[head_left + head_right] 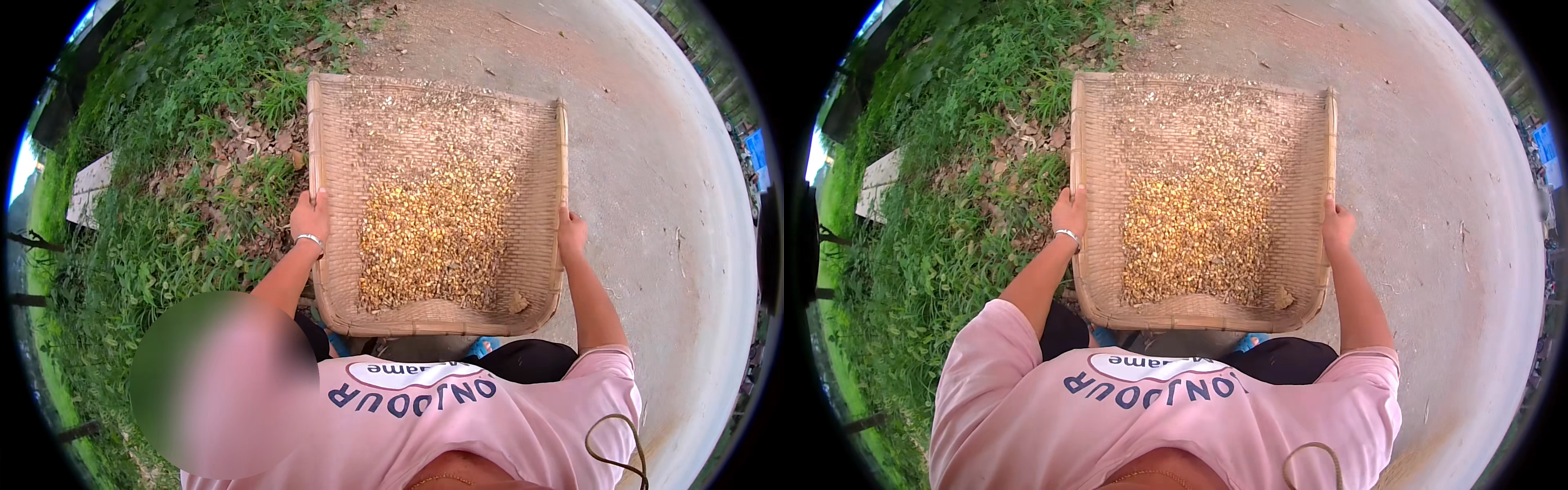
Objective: The person sits on the roadside and uses a woven tray to separate corn kernels from chaff. They repeatedly toss the mixture into the air and shake the tray to allow lighter debris to fall away, while also picking out larger pieces of chaff by hand.
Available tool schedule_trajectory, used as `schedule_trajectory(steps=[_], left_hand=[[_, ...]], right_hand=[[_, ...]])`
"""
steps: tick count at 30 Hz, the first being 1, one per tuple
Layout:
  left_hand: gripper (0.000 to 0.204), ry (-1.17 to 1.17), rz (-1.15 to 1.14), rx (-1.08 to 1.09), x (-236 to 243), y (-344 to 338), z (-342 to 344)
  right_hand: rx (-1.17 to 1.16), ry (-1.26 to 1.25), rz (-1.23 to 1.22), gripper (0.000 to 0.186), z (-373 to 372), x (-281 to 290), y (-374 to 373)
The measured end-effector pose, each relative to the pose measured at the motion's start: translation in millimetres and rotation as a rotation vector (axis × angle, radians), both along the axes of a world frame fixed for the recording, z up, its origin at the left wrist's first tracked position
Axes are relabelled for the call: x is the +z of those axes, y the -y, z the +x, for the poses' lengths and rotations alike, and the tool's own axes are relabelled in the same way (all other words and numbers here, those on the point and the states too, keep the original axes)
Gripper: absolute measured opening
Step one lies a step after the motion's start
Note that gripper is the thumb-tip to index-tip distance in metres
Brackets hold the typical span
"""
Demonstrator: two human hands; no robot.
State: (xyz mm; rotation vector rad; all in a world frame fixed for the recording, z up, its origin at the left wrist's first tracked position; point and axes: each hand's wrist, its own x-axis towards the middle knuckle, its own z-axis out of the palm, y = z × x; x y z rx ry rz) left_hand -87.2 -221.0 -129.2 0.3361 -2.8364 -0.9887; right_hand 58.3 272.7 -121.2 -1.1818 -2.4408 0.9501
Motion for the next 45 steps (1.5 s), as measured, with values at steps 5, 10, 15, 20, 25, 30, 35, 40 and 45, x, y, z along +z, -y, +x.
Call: schedule_trajectory(steps=[5, 10, 15, 20, 25, 30, 35, 40, 45], left_hand=[[0.044, -0.204, 0.230, -0.034, 67.0, -20.3, -27.0], [0.046, -0.275, 0.182, -0.033, 37.8, -2.9, -65.1], [0.044, 0.027, 0.131, -0.047, -0.5, -12.8, -19.8], [0.043, -0.104, 0.193, -0.029, 27.8, -15.7, -31.3], [0.044, -0.307, 0.264, -0.072, 59.6, -7.4, -76.1], [0.051, 0.066, 0.087, -0.055, -4.2, -25.0, -31.9], [0.049, -0.037, -0.038, -0.029, -18.8, -7.6, -8.9], [0.046, -0.266, 0.193, -0.077, 52.8, -15.1, -45.8], [0.047, -0.493, 0.320, -0.068, 140.1, -9.4, -81.2]], right_hand=[[-0.031, -0.327, 0.075, 0.046, -28.1, 51.0, -22.4], [0.029, -0.257, 0.057, 0.051, -63.5, 61.3, -10.1], [0.023, -0.113, 0.112, 0.054, -21.5, -6.8, -25.8], [-0.016, -0.158, 0.105, 0.051, -33.9, 37.6, -25.6], [-0.009, -0.375, -0.004, 0.051, -58.7, 98.5, -2.3], [-0.001, 0.053, 0.168, 0.053, -14.2, -2.0, -26.2], [-0.033, -0.022, 0.031, 0.053, 2.1, -18.4, -8.9], [-0.050, -0.306, 0.141, 0.052, -33.7, 57.5, -15.3], [0.108, -0.676, -0.155, 0.055, -59.6, 170.9, 6.2]])
